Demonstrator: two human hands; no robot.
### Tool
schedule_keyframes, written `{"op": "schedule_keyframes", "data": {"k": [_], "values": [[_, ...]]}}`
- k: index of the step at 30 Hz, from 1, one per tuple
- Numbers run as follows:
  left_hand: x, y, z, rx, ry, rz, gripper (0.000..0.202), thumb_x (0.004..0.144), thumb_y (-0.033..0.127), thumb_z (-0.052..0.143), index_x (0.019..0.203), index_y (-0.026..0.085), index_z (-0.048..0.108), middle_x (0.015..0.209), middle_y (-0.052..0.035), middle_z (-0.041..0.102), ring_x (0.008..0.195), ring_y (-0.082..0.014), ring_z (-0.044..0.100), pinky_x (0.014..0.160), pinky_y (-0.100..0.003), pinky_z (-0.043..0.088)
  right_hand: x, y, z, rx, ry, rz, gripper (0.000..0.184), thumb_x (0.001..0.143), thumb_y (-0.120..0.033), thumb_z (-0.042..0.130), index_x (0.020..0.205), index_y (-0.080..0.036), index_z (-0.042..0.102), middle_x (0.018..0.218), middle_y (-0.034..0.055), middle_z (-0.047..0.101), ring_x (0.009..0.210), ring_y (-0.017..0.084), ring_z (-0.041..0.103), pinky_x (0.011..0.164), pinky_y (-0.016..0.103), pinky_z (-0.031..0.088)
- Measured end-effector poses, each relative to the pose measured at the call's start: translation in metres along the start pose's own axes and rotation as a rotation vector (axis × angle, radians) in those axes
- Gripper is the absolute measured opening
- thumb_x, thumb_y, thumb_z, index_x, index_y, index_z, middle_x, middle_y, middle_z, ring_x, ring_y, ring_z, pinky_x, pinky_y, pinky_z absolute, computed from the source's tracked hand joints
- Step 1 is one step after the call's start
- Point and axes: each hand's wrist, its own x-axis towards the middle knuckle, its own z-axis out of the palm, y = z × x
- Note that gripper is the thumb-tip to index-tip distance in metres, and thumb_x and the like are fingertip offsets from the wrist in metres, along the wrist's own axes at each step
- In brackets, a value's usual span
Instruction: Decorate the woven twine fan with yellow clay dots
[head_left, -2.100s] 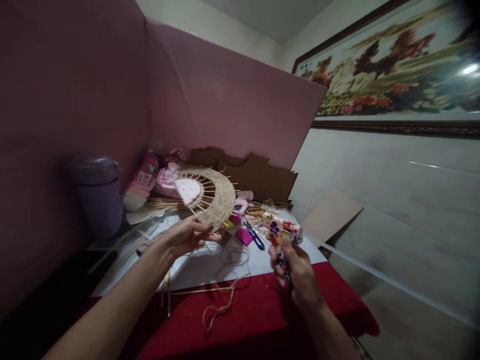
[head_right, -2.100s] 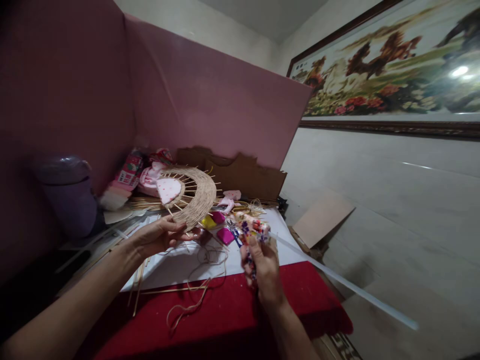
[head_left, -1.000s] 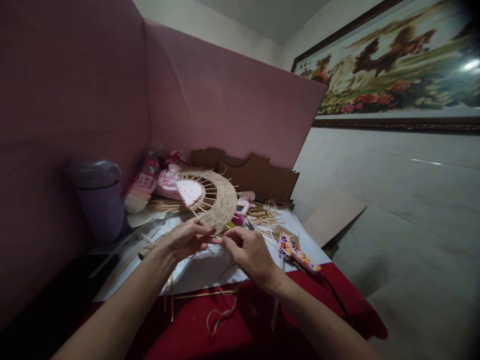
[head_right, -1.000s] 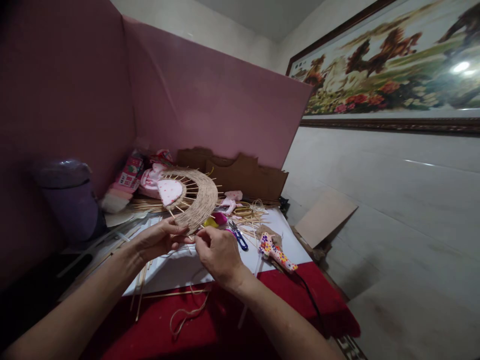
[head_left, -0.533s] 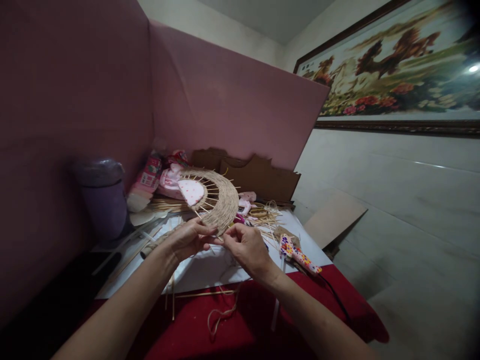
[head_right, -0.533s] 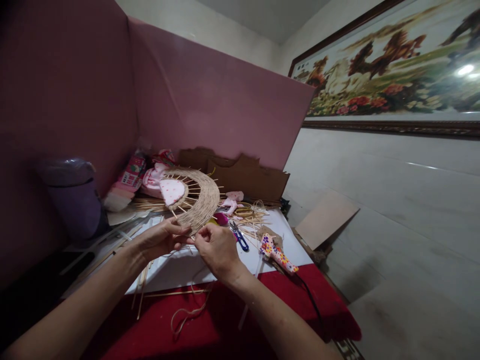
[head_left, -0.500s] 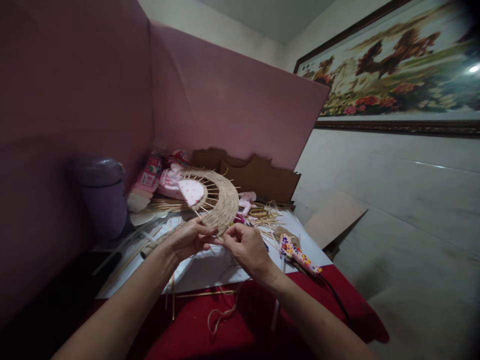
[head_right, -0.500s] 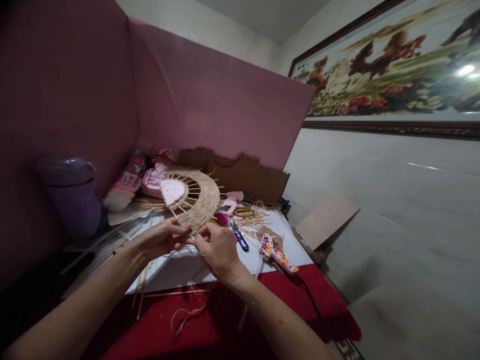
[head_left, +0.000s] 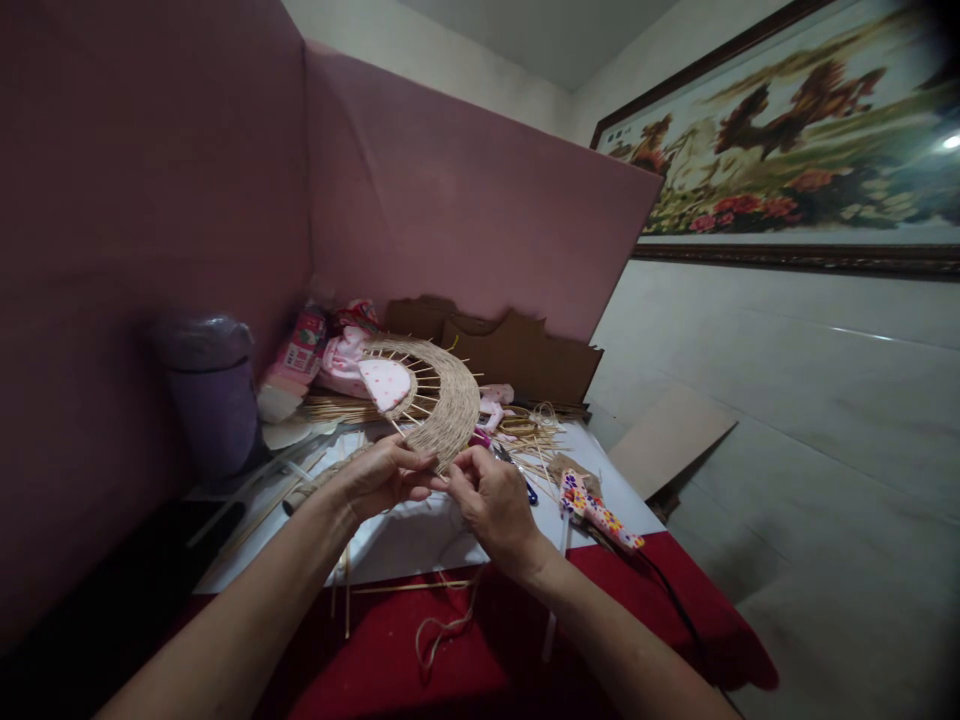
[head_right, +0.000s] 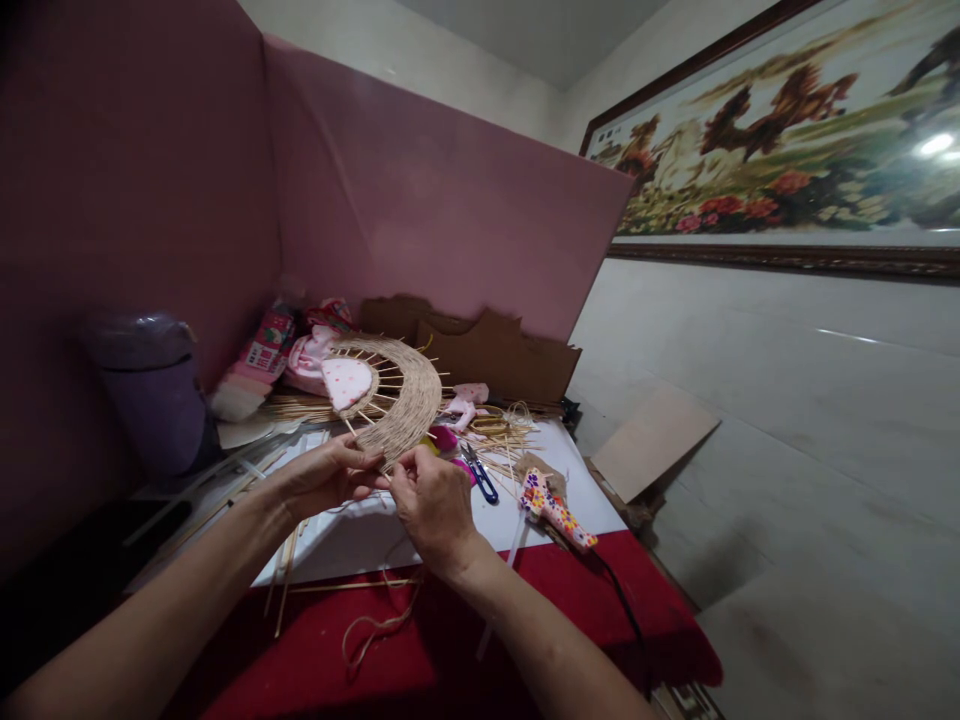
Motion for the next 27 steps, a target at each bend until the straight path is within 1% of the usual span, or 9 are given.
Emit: {"op": "schedule_keyframes", "data": {"k": [7, 12, 17, 22, 27], "values": [[0.0001, 0.0001, -0.0015, 0.035, 0.029, -0.024, 0.034, 0.069, 0.003, 0.063, 0.099, 0.015, 0.053, 0.075, -0.005, 0.066, 0.057, -0.019, 0.068, 0.046, -0.022, 0.053, 0.0011, -0.0023, 0.0011, -0.045, 0.003, 0.016, 0.012, 0.081, -0.021, 0.052, 0.073, -0.017, 0.059, 0.062, 0.0005, 0.063, 0.053, 0.012, 0.054, 0.053, 0.021, 0.032], [-0.0002, -0.0011, -0.0024, 0.051, 0.038, -0.019, 0.033, 0.068, 0.004, 0.064, 0.098, 0.016, 0.054, 0.074, -0.0047, 0.066, 0.057, -0.0186, 0.068, 0.046, -0.021, 0.053, -0.0004, -0.0034, 0.0012, -0.058, 0.008, 0.021, 0.012, 0.082, -0.021, 0.052, 0.074, -0.017, 0.059, 0.062, 0.0004, 0.064, 0.054, 0.012, 0.056, 0.053, 0.021, 0.033], [-0.0014, -0.0007, -0.0012, 0.064, 0.039, -0.039, 0.032, 0.071, 0.006, 0.062, 0.1, 0.016, 0.054, 0.074, -0.0065, 0.067, 0.057, -0.0191, 0.068, 0.047, -0.022, 0.053, -0.002, -0.0027, 0.0022, -0.074, 0.034, 0.001, 0.011, 0.082, -0.022, 0.052, 0.076, -0.017, 0.06, 0.062, 0.0007, 0.064, 0.054, 0.013, 0.057, 0.053, 0.022, 0.033], [-0.0019, 0.0004, 0.0008, 0.046, 0.065, -0.043, 0.033, 0.071, 0.004, 0.06, 0.101, 0.017, 0.053, 0.073, -0.0055, 0.068, 0.055, -0.0182, 0.068, 0.051, -0.024, 0.055, -0.0038, 0.0, 0.0059, -0.083, 0.059, -0.034, 0.011, 0.083, -0.022, 0.051, 0.079, -0.017, 0.06, 0.065, 0.0017, 0.065, 0.056, 0.014, 0.058, 0.054, 0.023, 0.033], [-0.0006, 0.0005, -0.0005, 0.028, 0.073, -0.052, 0.032, 0.071, 0.003, 0.061, 0.099, 0.016, 0.053, 0.072, -0.0054, 0.068, 0.054, -0.0184, 0.068, 0.049, -0.023, 0.055, -0.0046, 0.0017, 0.0075, -0.084, 0.077, -0.056, 0.012, 0.084, -0.023, 0.051, 0.078, -0.017, 0.06, 0.065, 0.0018, 0.066, 0.056, 0.014, 0.059, 0.055, 0.023, 0.034]]}}
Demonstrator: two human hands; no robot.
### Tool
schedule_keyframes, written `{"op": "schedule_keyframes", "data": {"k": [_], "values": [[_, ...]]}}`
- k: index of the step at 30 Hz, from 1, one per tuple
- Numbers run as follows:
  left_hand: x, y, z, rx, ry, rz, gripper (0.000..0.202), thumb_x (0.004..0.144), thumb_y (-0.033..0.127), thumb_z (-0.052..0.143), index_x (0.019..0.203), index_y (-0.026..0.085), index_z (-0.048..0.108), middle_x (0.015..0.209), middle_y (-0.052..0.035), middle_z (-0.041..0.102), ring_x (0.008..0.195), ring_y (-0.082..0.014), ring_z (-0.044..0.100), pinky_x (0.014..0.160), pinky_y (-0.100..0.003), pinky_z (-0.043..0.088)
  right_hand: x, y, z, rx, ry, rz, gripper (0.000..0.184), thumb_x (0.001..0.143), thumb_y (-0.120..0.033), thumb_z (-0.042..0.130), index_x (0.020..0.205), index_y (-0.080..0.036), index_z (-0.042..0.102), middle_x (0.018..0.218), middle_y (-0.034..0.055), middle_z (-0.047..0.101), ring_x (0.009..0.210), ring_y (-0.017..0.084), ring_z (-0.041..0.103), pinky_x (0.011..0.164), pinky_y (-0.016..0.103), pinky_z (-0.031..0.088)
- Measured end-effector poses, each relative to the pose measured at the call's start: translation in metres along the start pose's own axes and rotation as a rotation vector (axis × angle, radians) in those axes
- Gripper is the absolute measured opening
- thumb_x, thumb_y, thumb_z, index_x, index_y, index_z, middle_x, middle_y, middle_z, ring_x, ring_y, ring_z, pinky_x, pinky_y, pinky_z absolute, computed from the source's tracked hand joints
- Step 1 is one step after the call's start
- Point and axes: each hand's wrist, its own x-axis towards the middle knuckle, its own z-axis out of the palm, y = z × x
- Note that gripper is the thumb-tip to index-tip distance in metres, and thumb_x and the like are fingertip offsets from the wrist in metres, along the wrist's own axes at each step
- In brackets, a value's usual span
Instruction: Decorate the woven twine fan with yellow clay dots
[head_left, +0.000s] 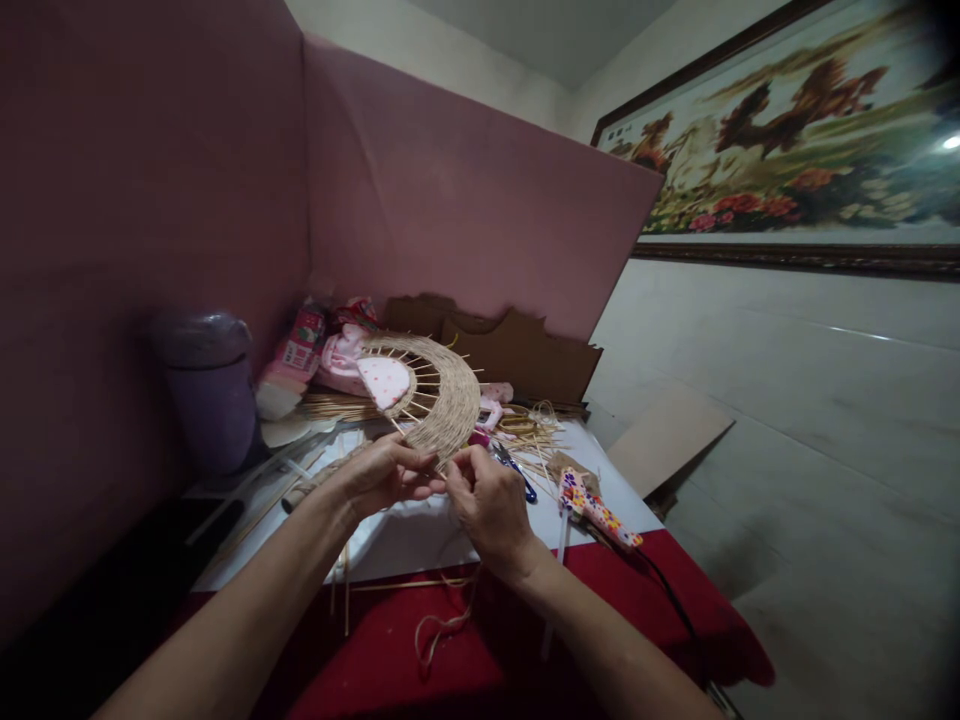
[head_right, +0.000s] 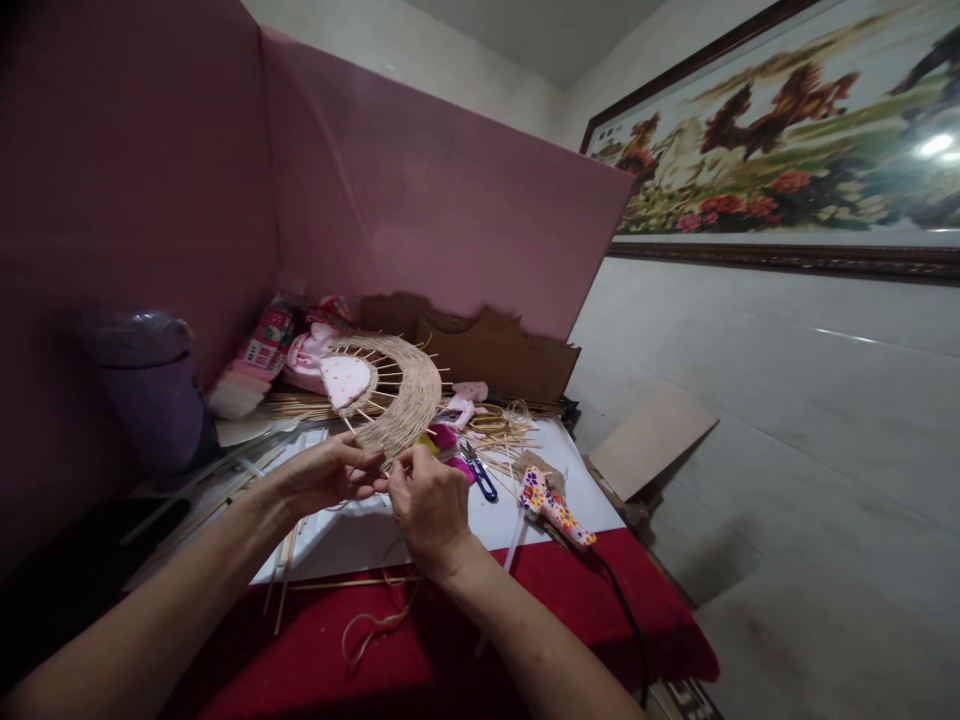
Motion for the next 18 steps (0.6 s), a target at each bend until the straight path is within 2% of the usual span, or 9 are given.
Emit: {"op": "schedule_keyframes", "data": {"k": [5, 8, 14, 18], "values": [[0.003, 0.0, -0.004, -0.039, -0.021, 0.007, 0.031, 0.07, 0.002, 0.061, 0.097, 0.015, 0.055, 0.072, -0.0042, 0.067, 0.055, -0.0179, 0.068, 0.052, -0.024, 0.056, 0.001, -0.003, -0.002, 0.002, 0.03, 0.007, 0.011, 0.082, -0.024, 0.053, 0.077, -0.018, 0.061, 0.064, 0.001, 0.066, 0.055, 0.014, 0.059, 0.054, 0.023, 0.034], [0.003, 0.001, -0.003, -0.056, -0.012, 0.001, 0.026, 0.07, 0.002, 0.061, 0.092, 0.014, 0.055, 0.069, -0.0039, 0.066, 0.054, -0.0179, 0.068, 0.051, -0.023, 0.055, 0.002, -0.003, -0.001, 0.067, 0.052, 0.06, 0.01, 0.081, -0.024, 0.055, 0.076, -0.018, 0.06, 0.061, 0.0003, 0.064, 0.053, 0.013, 0.057, 0.053, 0.022, 0.035], [-0.001, 0.004, 0.001, -0.087, -0.017, 0.001, 0.028, 0.071, 0.0, 0.058, 0.094, 0.014, 0.054, 0.067, -0.0024, 0.066, 0.053, -0.017, 0.067, 0.051, -0.024, 0.056, 0.007, 0.001, -0.005, 0.332, 0.16, 0.182, 0.016, 0.082, -0.032, 0.057, 0.076, -0.018, 0.054, 0.057, -0.0022, 0.057, 0.049, 0.011, 0.052, 0.049, 0.021, 0.038], [-0.002, 0.004, 0.001, -0.11, -0.045, 0.003, 0.025, 0.071, 0.002, 0.061, 0.091, 0.014, 0.055, 0.065, -0.0012, 0.065, 0.054, -0.0164, 0.067, 0.054, -0.024, 0.056, 0.003, 0.0, -0.016, 0.581, 0.201, 0.166, 0.019, 0.092, -0.033, 0.041, 0.088, -0.018, 0.053, 0.059, -0.003, 0.053, 0.052, 0.011, 0.052, 0.05, 0.021, 0.041]]}}
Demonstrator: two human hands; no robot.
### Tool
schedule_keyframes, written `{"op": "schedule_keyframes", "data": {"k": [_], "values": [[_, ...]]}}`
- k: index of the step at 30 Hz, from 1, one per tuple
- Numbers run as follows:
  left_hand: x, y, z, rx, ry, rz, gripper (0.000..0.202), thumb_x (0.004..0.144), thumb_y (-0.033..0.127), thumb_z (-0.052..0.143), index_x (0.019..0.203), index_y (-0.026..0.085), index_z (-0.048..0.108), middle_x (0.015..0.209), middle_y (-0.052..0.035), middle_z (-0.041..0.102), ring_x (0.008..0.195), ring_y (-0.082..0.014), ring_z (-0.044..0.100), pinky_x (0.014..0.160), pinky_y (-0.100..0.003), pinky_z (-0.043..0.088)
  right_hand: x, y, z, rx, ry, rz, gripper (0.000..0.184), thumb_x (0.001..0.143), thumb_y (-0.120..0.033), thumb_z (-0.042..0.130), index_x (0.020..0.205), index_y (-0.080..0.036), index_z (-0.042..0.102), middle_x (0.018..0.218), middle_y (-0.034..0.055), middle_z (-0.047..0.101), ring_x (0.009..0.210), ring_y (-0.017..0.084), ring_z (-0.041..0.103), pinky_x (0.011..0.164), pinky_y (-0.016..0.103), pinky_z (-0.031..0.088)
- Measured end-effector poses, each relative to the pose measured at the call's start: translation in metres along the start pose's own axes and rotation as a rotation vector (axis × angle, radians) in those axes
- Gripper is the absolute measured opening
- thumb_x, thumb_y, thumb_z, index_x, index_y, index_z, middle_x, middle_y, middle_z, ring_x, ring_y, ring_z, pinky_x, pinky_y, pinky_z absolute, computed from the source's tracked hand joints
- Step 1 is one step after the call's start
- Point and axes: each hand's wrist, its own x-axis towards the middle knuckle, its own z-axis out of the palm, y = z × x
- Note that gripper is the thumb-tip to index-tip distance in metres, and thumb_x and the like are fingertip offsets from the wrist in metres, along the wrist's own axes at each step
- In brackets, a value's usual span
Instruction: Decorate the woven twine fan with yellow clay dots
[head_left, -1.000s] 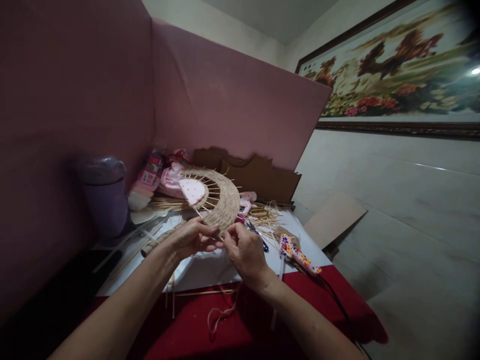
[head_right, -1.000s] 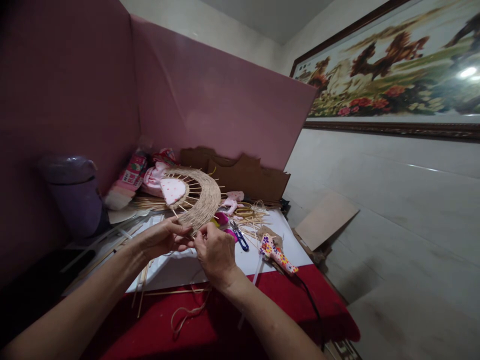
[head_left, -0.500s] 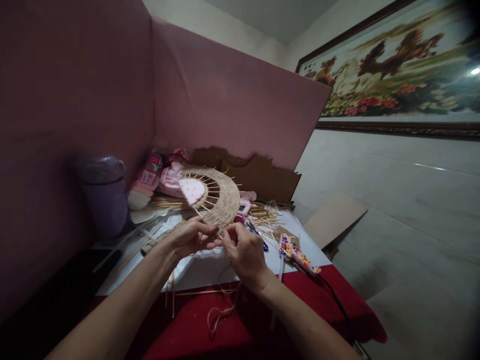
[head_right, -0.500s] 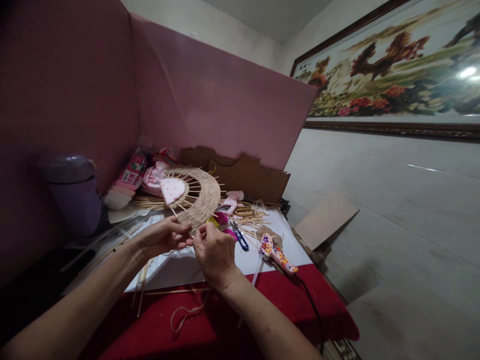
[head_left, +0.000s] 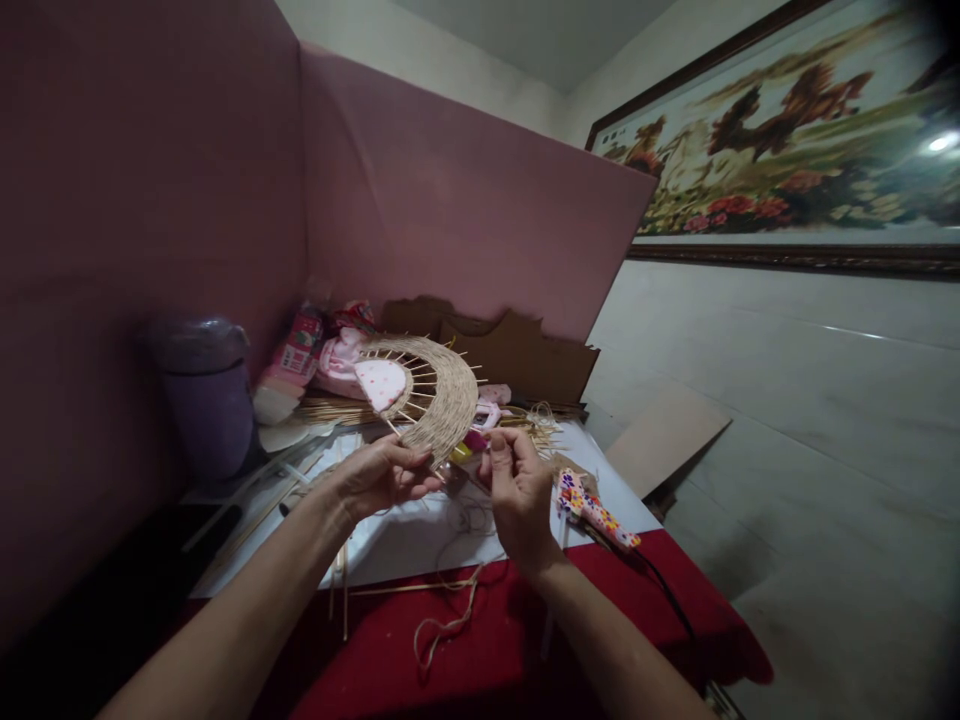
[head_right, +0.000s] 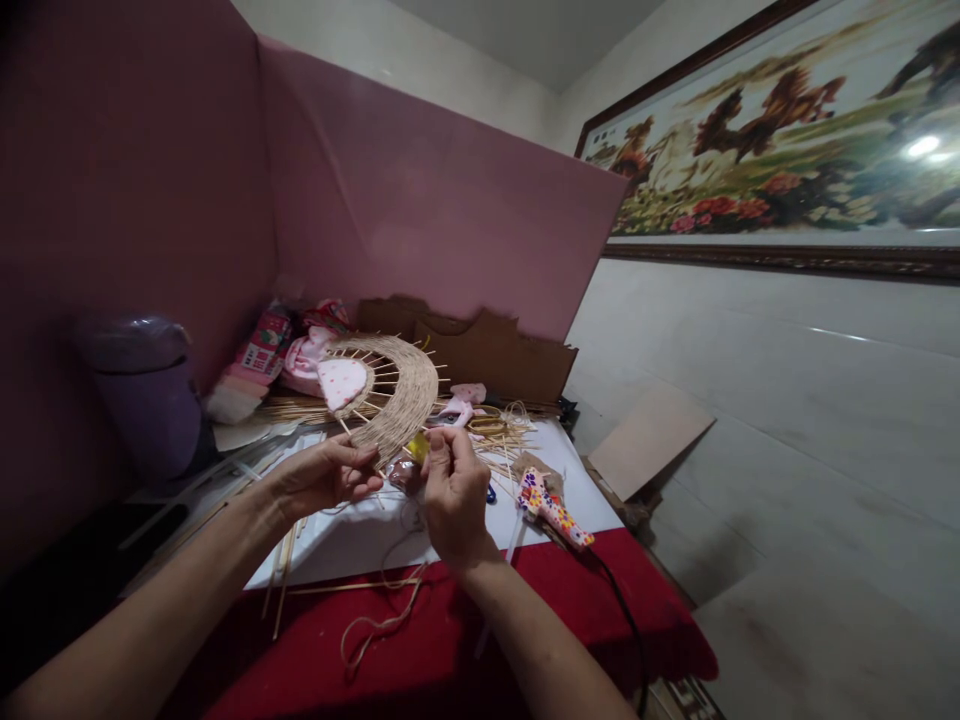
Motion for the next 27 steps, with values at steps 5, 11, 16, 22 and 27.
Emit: {"op": "schedule_keyframes", "data": {"k": [5, 11, 16, 22, 27], "values": [[0.002, -0.001, -0.004, 0.073, -0.07, -0.012, 0.027, 0.073, 0.008, 0.064, 0.098, 0.014, 0.056, 0.072, -0.0063, 0.068, 0.055, -0.0168, 0.067, 0.048, -0.022, 0.054, -0.012, -0.003, -0.002, 0.104, -0.165, -0.016, 0.012, 0.09, -0.027, 0.046, 0.098, -0.019, 0.05, 0.071, -0.0006, 0.059, 0.064, 0.012, 0.058, 0.059, 0.022, 0.046], [0.003, -0.003, -0.005, 0.023, -0.105, 0.036, 0.033, 0.07, 0.005, 0.066, 0.1, 0.014, 0.057, 0.072, -0.0039, 0.067, 0.054, -0.0145, 0.065, 0.046, -0.021, 0.053, -0.015, 0.003, 0.002, 0.005, -0.2, -0.04, 0.016, 0.088, -0.021, 0.048, 0.104, -0.019, 0.048, 0.078, 0.0019, 0.066, 0.068, 0.013, 0.063, 0.061, 0.023, 0.048], [0.003, -0.003, -0.006, 0.004, -0.114, 0.018, 0.027, 0.069, 0.006, 0.068, 0.094, 0.013, 0.059, 0.074, -0.0047, 0.068, 0.055, -0.0145, 0.066, 0.048, -0.021, 0.054, -0.006, 0.001, 0.003, -0.071, -0.174, -0.102, 0.024, 0.088, -0.016, 0.045, 0.111, -0.018, 0.048, 0.08, 0.0036, 0.068, 0.07, 0.015, 0.065, 0.063, 0.025, 0.049], [0.003, -0.003, -0.005, -0.014, -0.115, 0.019, 0.028, 0.069, 0.006, 0.068, 0.094, 0.014, 0.059, 0.071, -0.0021, 0.066, 0.054, -0.0138, 0.065, 0.049, -0.022, 0.054, -0.005, 0.0, 0.002, -0.089, -0.15, -0.122, 0.027, 0.088, -0.015, 0.043, 0.115, -0.018, 0.046, 0.08, 0.0035, 0.068, 0.069, 0.014, 0.064, 0.063, 0.026, 0.049], [0.004, -0.003, -0.006, 0.007, -0.127, 0.024, 0.029, 0.069, 0.006, 0.067, 0.096, 0.014, 0.059, 0.073, -0.0031, 0.066, 0.053, -0.0128, 0.064, 0.046, -0.02, 0.052, -0.005, 0.001, 0.001, -0.103, -0.112, -0.115, 0.028, 0.089, -0.016, 0.042, 0.117, -0.018, 0.047, 0.08, 0.0033, 0.067, 0.066, 0.014, 0.063, 0.059, 0.024, 0.048]]}}
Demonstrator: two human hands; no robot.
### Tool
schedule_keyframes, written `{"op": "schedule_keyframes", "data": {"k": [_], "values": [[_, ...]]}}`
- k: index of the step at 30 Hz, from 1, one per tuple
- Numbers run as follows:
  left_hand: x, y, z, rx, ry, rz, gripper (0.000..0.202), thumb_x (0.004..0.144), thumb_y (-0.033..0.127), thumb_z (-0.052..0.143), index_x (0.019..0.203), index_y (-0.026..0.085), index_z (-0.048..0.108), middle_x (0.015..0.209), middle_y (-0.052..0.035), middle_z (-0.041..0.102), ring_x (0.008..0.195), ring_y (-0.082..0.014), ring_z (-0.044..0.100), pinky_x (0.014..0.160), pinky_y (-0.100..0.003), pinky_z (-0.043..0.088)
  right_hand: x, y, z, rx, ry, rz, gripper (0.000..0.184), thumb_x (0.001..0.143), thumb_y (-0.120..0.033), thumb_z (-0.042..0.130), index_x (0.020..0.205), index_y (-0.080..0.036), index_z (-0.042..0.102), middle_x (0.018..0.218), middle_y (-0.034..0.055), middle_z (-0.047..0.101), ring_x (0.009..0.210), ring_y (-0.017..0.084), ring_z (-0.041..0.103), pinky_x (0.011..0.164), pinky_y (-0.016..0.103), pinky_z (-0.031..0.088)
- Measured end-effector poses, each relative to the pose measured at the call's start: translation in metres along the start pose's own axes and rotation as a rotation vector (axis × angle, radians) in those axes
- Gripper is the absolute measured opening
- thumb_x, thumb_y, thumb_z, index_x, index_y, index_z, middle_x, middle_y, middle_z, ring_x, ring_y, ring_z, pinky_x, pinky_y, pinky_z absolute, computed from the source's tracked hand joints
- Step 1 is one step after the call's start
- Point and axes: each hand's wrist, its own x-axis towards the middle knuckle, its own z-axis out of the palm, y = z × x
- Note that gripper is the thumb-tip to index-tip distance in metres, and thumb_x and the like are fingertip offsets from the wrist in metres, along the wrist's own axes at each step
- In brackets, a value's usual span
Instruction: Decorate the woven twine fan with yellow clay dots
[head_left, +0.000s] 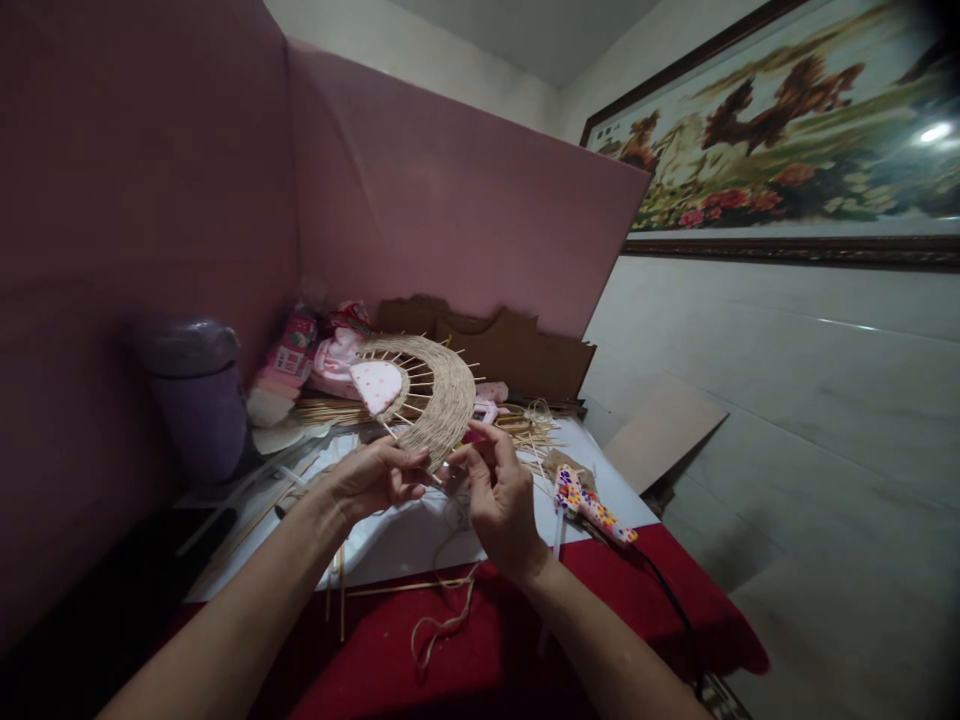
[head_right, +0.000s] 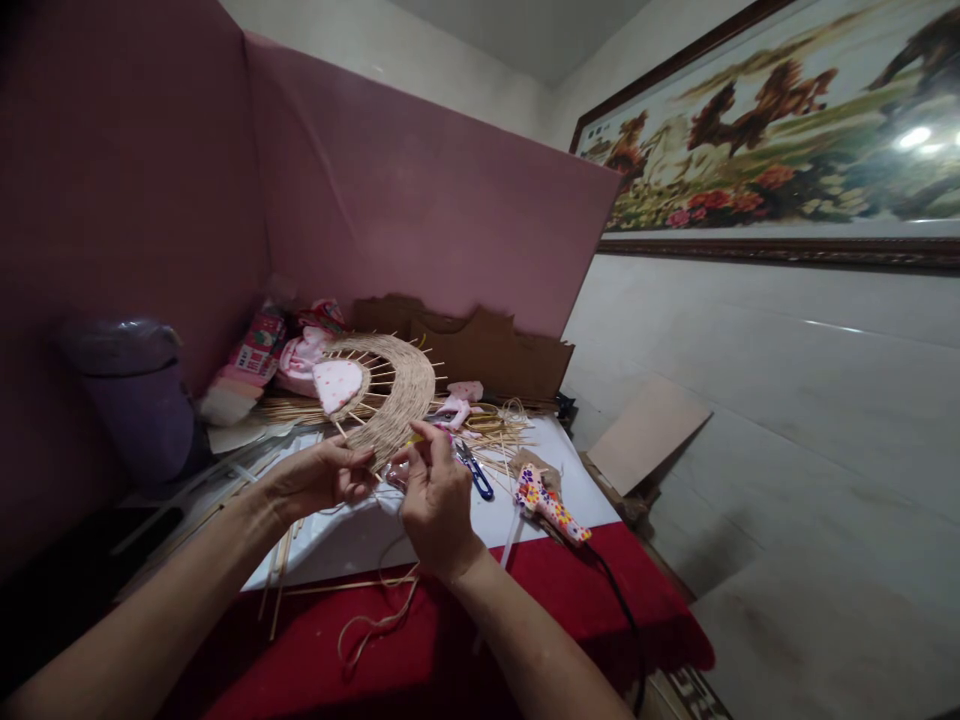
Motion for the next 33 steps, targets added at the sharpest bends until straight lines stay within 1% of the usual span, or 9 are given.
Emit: {"op": "schedule_keyframes", "data": {"k": [3, 6, 8, 10, 13, 18, 22, 28, 33], "values": [[0.001, -0.001, -0.001, -0.02, -0.011, 0.002, 0.03, 0.069, 0.005, 0.068, 0.096, 0.015, 0.059, 0.071, -0.0016, 0.065, 0.055, -0.0121, 0.064, 0.049, -0.02, 0.053, 0.0, -0.001, -0.001, 0.021, 0.037, 0.007, 0.026, 0.09, -0.016, 0.041, 0.115, -0.018, 0.047, 0.075, 0.0019, 0.066, 0.065, 0.013, 0.062, 0.059, 0.024, 0.048], [0.001, 0.0, -0.001, -0.023, 0.012, 0.001, 0.032, 0.068, 0.005, 0.069, 0.096, 0.016, 0.059, 0.07, -0.0013, 0.065, 0.054, -0.0116, 0.063, 0.047, -0.019, 0.052, -0.001, 0.0, 0.0, 0.046, -0.049, -0.013, 0.027, 0.089, -0.016, 0.043, 0.115, -0.018, 0.047, 0.076, 0.0026, 0.067, 0.066, 0.014, 0.063, 0.061, 0.024, 0.049], [0.001, 0.0, -0.001, -0.011, 0.033, -0.011, 0.031, 0.068, 0.006, 0.068, 0.096, 0.015, 0.059, 0.072, -0.0026, 0.066, 0.053, -0.0116, 0.063, 0.047, -0.019, 0.052, -0.001, 0.0, 0.001, 0.042, -0.066, -0.018, 0.029, 0.088, -0.016, 0.043, 0.117, -0.018, 0.047, 0.081, 0.0041, 0.068, 0.066, 0.014, 0.063, 0.06, 0.024, 0.049], [0.001, 0.0, -0.002, -0.01, 0.031, -0.012, 0.03, 0.069, 0.006, 0.068, 0.096, 0.015, 0.06, 0.073, -0.0036, 0.066, 0.055, -0.012, 0.063, 0.05, -0.02, 0.052, -0.002, -0.001, 0.001, 0.045, -0.019, -0.014, 0.031, 0.089, -0.016, 0.042, 0.119, -0.018, 0.046, 0.084, 0.0048, 0.068, 0.065, 0.013, 0.063, 0.059, 0.024, 0.049], [0.001, -0.001, -0.003, -0.019, 0.021, -0.004, 0.03, 0.068, 0.004, 0.067, 0.095, 0.016, 0.06, 0.073, -0.0028, 0.066, 0.057, -0.011, 0.063, 0.053, -0.019, 0.052, -0.003, -0.001, 0.001, 0.056, 0.032, -0.01, 0.03, 0.09, -0.015, 0.04, 0.119, -0.018, 0.046, 0.082, 0.0036, 0.067, 0.064, 0.012, 0.062, 0.06, 0.024, 0.049], [0.0, 0.0, 0.0, -0.026, 0.061, -0.019, 0.021, 0.067, 0.003, 0.067, 0.085, 0.014, 0.061, 0.061, 0.0001, 0.062, 0.044, -0.0065, 0.055, 0.044, -0.014, 0.044, -0.005, 0.0, 0.003, 0.036, -0.05, -0.032, 0.029, 0.088, -0.015, 0.043, 0.116, -0.018, 0.048, 0.08, 0.0039, 0.069, 0.064, 0.013, 0.063, 0.058, 0.024, 0.049], [-0.002, 0.002, 0.003, -0.055, 0.074, -0.028, 0.02, 0.067, 0.002, 0.065, 0.082, 0.013, 0.062, 0.058, 0.0001, 0.062, 0.041, -0.0067, 0.054, 0.041, -0.014, 0.043, -0.006, -0.001, 0.003, 0.016, 0.01, -0.042, 0.029, 0.089, -0.015, 0.04, 0.117, -0.018, 0.047, 0.081, 0.0041, 0.068, 0.067, 0.014, 0.063, 0.061, 0.025, 0.049], [-0.004, 0.004, 0.005, -0.078, 0.091, -0.053, 0.02, 0.065, 0.002, 0.065, 0.082, 0.013, 0.062, 0.06, -0.0004, 0.063, 0.041, -0.0075, 0.055, 0.041, -0.015, 0.044, -0.011, -0.002, 0.004, 0.007, -0.042, -0.054, 0.028, 0.088, -0.016, 0.044, 0.116, -0.019, 0.047, 0.083, 0.0045, 0.07, 0.071, 0.015, 0.065, 0.061, 0.025, 0.05], [-0.003, 0.004, 0.005, -0.107, 0.08, -0.038, 0.027, 0.065, -0.001, 0.064, 0.087, 0.013, 0.062, 0.064, -0.0003, 0.065, 0.042, -0.0069, 0.055, 0.042, -0.015, 0.045, -0.008, -0.002, 0.003, 0.002, 0.01, -0.055, 0.029, 0.09, -0.016, 0.041, 0.118, -0.018, 0.046, 0.082, 0.0041, 0.068, 0.068, 0.014, 0.063, 0.063, 0.026, 0.05]]}}
